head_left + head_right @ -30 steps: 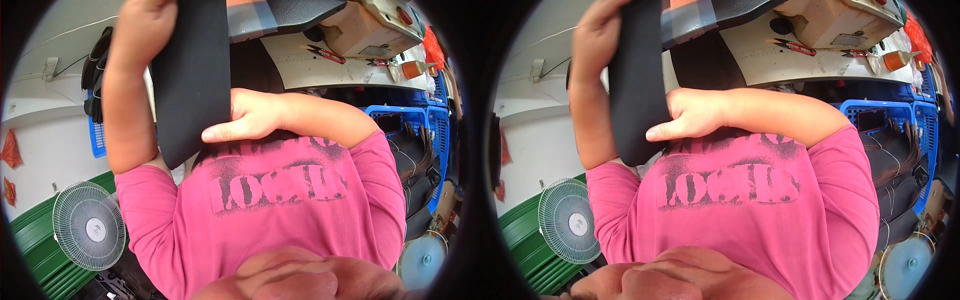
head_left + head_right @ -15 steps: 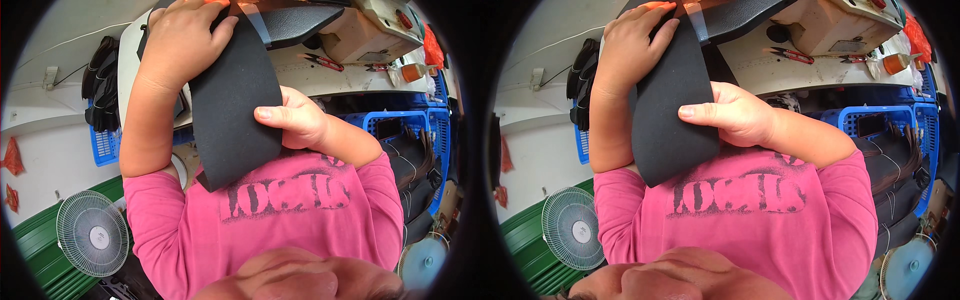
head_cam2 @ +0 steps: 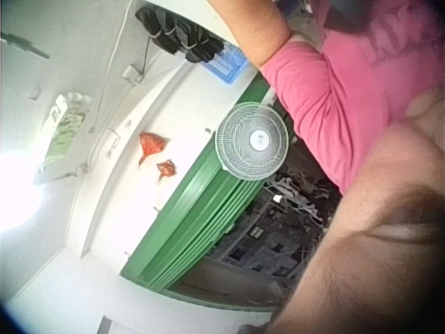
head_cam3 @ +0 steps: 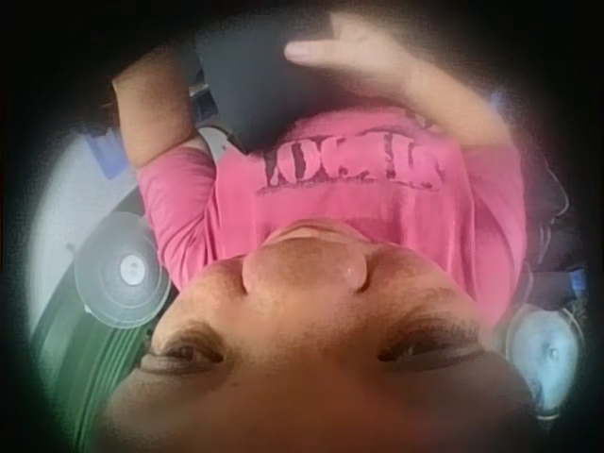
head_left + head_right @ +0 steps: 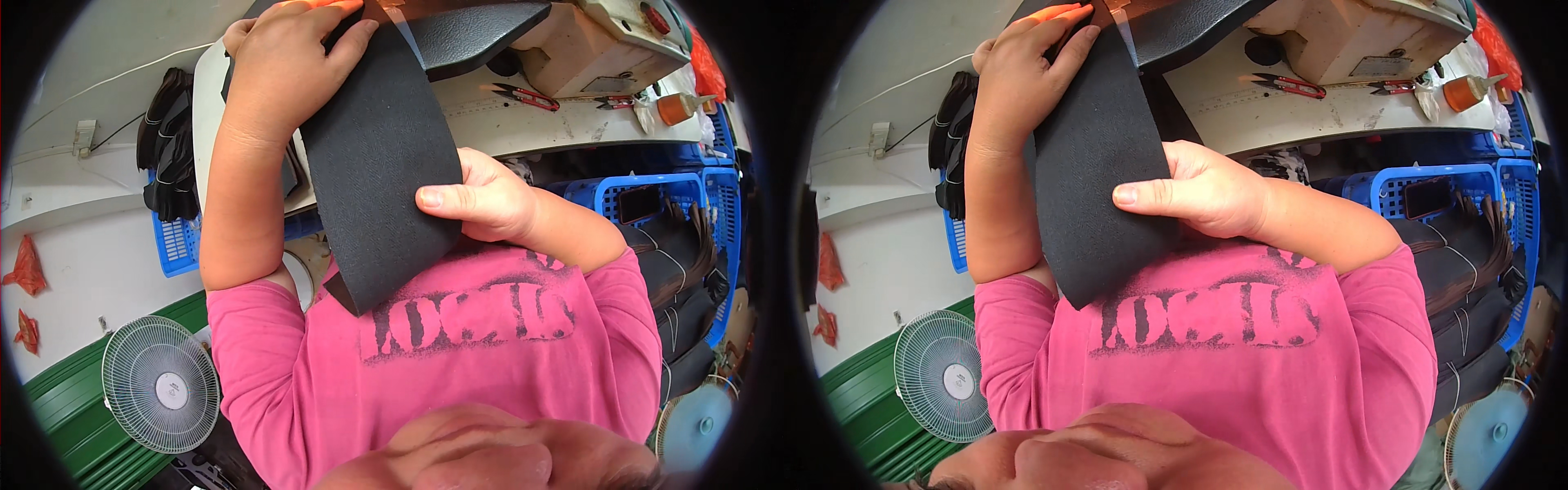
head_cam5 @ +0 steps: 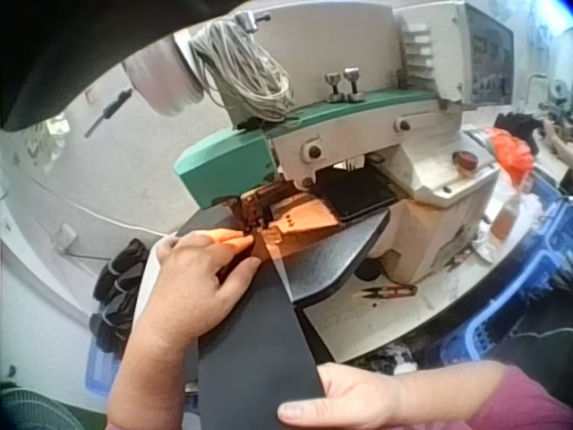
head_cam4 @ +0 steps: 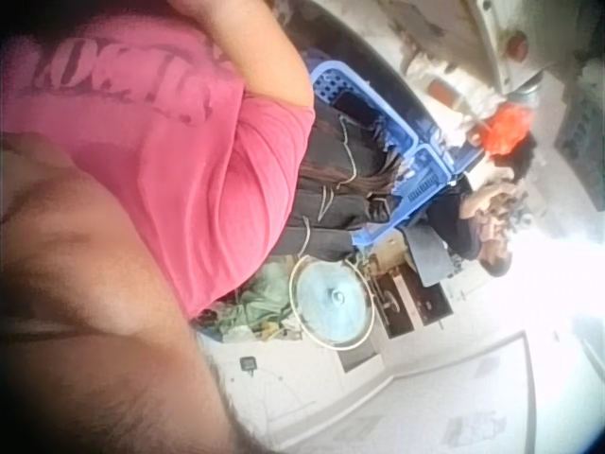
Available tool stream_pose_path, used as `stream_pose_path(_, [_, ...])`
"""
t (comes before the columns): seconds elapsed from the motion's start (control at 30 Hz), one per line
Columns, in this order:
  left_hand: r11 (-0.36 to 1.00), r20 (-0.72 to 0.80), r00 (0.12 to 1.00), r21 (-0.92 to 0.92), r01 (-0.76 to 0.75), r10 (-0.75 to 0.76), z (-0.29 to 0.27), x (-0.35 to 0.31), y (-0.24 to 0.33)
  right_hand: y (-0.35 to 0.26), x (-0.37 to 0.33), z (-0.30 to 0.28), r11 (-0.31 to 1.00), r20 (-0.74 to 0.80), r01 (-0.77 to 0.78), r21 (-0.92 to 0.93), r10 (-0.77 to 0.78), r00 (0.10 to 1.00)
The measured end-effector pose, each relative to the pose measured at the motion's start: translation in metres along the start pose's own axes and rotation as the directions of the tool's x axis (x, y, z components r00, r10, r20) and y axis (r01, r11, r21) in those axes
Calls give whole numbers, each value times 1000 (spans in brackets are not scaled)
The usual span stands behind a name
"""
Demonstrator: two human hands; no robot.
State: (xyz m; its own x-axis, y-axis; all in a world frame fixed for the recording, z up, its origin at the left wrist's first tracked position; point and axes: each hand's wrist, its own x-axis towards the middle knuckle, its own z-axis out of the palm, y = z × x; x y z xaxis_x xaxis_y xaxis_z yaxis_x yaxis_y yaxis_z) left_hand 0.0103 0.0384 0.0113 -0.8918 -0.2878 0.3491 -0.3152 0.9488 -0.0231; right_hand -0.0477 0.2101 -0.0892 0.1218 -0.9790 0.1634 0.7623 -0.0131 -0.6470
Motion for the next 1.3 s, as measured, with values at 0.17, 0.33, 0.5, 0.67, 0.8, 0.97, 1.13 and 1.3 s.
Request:
stream_pose_path(0.17, [999, 39, 999, -44, -8, 10, 1, 2, -7, -1, -6, -7, 972, 122, 50, -231, -22, 992])
stream_pose_path(0.33, [997, 109, 991, 46, 66, -71, -2, 4, 2, 1, -11, -12, 961, 119, 88, -263, -58, 991])
stream_pose_path(0.5, [998, 82, 995, 27, 59, -61, -4, 6, 16, 3, -17, -21, 967, 72, 116, -228, -103, 992])
stream_pose_path(0.67, [1000, 38, 999, 5, -26, 26, 20, 7, -31, -1, -16, -18, 979, 32, 114, -169, -111, 993])
stream_pose_path(0.8, [1000, 38, 999, 0, -22, 22, 25, 9, -35, -4, -19, -23, 989, 5, 86, -122, -86, 996])
stream_pose_path(0.97, [1000, 38, 999, 8, -13, 12, 24, 11, -37, -4, -15, -30, 990, 39, 110, -86, -107, 993])
stream_pose_path(1.13, [998, -44, 997, -39, -57, 56, 29, 11, -44, -5, -8, -34, 975, -82, 108, -194, -126, 989])
stream_pose_path(1.3, [998, 5, 999, -44, -43, 43, 22, 9, -38, -13, 5, -33, 966, -157, 104, -236, -143, 977])
